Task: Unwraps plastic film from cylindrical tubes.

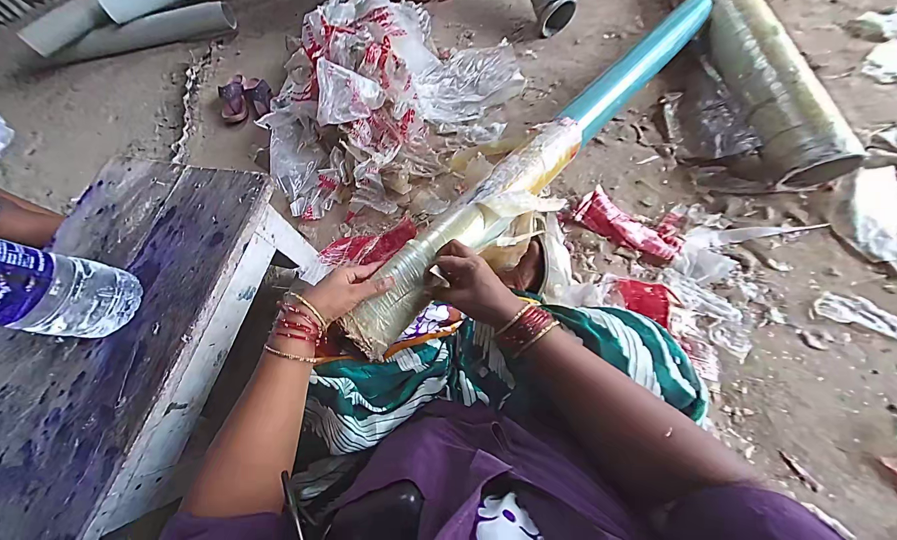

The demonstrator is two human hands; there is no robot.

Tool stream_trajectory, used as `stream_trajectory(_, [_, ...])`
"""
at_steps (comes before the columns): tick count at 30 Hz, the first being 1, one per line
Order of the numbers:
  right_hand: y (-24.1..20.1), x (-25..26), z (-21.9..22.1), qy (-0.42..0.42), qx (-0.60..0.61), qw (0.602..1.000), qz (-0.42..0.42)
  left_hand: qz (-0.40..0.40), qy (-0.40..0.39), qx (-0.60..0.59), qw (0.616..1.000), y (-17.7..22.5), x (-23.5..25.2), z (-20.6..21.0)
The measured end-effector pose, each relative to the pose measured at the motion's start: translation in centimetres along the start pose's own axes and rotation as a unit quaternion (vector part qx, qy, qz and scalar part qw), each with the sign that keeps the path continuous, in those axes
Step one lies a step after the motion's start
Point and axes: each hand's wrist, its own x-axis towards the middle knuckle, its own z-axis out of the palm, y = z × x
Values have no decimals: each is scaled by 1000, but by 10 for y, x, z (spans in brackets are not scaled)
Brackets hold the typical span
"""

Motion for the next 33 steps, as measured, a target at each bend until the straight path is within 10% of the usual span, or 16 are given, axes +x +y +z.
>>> stream_trajectory(11, [-10,-14,12,-28,178,983,35,-10,53,-88,995,-11,10,4])
stream_trajectory(20, [-48,-10,29,-46,-81,985,-147,0,52,-82,995,-14,12,1])
stream_trajectory(33, [-54,-13,63,-63,-157,982,-78,16,45,-72,996,-18,13,1])
